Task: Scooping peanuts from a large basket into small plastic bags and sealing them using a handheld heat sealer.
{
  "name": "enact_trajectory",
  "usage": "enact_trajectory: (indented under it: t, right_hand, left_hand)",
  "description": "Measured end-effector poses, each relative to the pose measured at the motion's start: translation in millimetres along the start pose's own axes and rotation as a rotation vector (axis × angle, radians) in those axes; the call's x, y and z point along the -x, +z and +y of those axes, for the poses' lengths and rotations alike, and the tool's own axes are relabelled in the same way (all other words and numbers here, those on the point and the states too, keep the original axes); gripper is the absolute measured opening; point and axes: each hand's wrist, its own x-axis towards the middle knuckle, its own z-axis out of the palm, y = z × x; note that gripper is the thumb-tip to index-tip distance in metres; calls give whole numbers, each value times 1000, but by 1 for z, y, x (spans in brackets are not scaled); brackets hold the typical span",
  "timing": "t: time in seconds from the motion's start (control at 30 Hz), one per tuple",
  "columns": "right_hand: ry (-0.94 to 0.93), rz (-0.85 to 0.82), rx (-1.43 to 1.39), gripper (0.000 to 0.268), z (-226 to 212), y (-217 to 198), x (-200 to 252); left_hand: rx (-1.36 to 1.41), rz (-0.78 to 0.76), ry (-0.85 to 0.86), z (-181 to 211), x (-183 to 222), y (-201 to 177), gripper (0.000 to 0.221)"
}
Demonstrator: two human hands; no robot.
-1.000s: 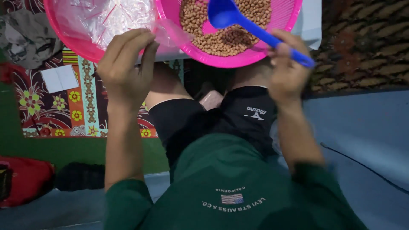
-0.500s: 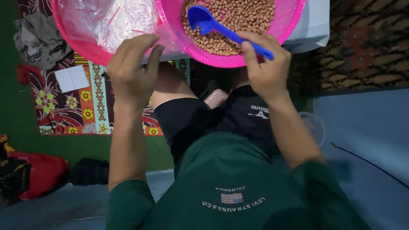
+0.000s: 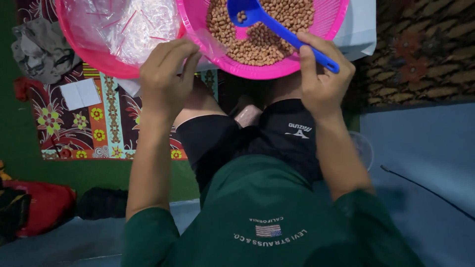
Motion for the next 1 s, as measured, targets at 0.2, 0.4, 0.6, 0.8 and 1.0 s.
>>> enact_trajectory:
  t: [0.2, 0.4, 0.6, 0.8, 1.0]
  right_hand:
    - [-44, 15, 23, 17, 4, -3, 0]
    - [-41, 27, 4, 16, 3, -2, 1]
    - [-28, 41, -15, 16, 1, -2, 4]
    - [23, 48, -102, 20, -18, -8, 13]
    - [-237, -21, 23, 17, -23, -7, 16]
  left_hand:
    - [33, -23, 11, -1, 1, 4, 17]
    - [53, -24, 26, 1, 0, 6, 14]
    - [27, -46, -16, -5, 5, 13, 28]
    - [100, -69, -147, -7, 4, 23, 55]
    - [153, -101, -167, -5, -4, 28, 60]
